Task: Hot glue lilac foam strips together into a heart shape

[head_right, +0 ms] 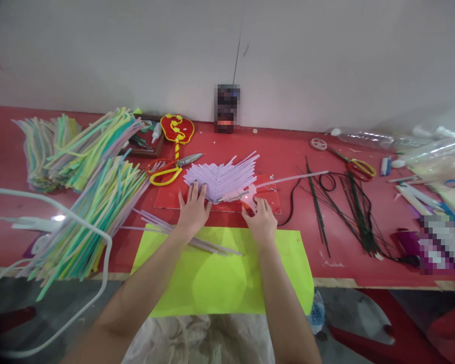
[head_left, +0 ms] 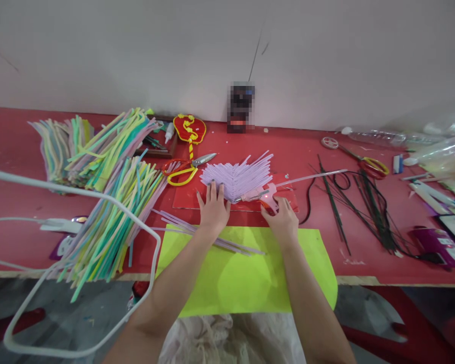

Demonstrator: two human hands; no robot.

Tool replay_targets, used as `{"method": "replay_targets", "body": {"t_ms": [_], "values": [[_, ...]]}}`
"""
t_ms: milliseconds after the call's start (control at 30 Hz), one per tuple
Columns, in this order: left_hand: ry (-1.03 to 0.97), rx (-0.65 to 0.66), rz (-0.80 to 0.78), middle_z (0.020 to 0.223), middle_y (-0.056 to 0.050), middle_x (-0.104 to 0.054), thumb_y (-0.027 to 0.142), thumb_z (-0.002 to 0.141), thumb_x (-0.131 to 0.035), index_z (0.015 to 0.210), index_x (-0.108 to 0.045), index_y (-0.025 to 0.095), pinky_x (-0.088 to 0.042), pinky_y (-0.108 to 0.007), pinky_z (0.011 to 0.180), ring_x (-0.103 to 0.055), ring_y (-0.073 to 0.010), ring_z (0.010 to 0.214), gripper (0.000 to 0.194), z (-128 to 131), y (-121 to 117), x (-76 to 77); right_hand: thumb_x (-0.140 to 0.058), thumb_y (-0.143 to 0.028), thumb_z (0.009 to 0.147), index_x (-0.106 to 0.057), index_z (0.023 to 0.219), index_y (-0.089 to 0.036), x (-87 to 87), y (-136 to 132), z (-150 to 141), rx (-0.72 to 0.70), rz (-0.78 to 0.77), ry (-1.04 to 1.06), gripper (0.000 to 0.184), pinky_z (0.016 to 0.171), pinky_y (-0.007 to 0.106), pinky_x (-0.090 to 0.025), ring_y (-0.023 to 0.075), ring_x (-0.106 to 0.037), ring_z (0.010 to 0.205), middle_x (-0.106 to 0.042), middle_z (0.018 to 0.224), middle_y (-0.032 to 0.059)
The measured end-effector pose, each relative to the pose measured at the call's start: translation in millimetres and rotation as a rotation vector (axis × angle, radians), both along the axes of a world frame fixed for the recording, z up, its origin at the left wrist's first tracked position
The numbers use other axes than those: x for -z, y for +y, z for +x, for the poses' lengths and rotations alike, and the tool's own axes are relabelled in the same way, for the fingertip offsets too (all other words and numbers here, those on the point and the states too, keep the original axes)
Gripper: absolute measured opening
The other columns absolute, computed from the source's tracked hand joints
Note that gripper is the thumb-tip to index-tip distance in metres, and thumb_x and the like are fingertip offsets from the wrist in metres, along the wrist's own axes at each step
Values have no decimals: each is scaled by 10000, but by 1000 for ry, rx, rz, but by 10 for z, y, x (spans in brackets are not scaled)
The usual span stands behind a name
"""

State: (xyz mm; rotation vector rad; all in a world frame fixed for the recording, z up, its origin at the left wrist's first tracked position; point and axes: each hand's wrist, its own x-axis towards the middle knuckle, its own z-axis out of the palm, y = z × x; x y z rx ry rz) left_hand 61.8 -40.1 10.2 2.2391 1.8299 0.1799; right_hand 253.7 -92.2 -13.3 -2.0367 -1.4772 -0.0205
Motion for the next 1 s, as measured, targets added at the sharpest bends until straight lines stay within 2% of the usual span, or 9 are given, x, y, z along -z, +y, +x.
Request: {"method": "replay_targets", "body": {"t_ms": [500,1000], "values": [[-4,9,2,1580,-136,-190,334,940,-347,1478,-280,136,-111,-597,1153,-162,-262,1463,577,-1,1,-21,-551,-445,789,-586,1069,-199,43,1,49,-55,18,85,374,747,342,-493,212,-620,837,-673,1008,85],[-4,7,6,1581,-132,-191,338,945,-330,1478,-281,145,-105,-594,1154,-171,-256,1461,569,-3,6,1,-555,-438,789,-602,1077,-210,47,-21,76,-4,26,88,370,757,352,-498,217,-627,846,-674,1016,81]]}}
